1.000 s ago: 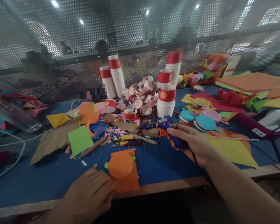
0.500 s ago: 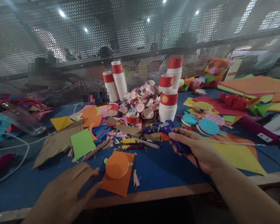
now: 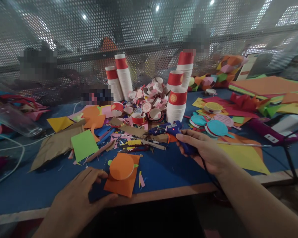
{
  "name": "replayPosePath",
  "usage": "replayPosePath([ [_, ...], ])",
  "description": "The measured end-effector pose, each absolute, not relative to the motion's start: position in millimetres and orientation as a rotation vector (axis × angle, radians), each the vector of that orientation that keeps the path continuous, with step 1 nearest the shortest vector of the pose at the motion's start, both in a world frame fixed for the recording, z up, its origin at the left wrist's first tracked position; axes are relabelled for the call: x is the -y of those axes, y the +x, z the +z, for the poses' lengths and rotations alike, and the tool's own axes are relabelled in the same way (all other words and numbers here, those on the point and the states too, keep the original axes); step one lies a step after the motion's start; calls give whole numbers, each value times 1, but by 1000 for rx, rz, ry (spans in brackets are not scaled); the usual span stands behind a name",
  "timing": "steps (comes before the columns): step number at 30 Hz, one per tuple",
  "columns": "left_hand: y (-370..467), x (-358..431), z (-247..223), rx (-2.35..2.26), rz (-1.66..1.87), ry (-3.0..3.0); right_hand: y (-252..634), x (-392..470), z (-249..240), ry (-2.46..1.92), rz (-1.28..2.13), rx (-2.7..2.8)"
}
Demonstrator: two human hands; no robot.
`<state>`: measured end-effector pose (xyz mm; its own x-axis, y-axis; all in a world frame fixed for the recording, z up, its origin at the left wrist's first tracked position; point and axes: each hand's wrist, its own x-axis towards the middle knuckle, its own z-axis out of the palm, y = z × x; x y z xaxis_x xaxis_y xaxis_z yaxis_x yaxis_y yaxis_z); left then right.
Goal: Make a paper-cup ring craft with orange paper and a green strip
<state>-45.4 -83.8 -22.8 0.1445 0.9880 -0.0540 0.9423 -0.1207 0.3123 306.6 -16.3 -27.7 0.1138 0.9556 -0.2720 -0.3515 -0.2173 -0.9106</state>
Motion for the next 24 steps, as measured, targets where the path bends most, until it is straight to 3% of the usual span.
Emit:
replayPosePath([
  [13,-23,92,-27,-1989,394,2053,304,17,-27,-1178,1446,704],
  [24,-33,80,-9,-2010,178,2031,307,18,-33,-1163,1459,666],
])
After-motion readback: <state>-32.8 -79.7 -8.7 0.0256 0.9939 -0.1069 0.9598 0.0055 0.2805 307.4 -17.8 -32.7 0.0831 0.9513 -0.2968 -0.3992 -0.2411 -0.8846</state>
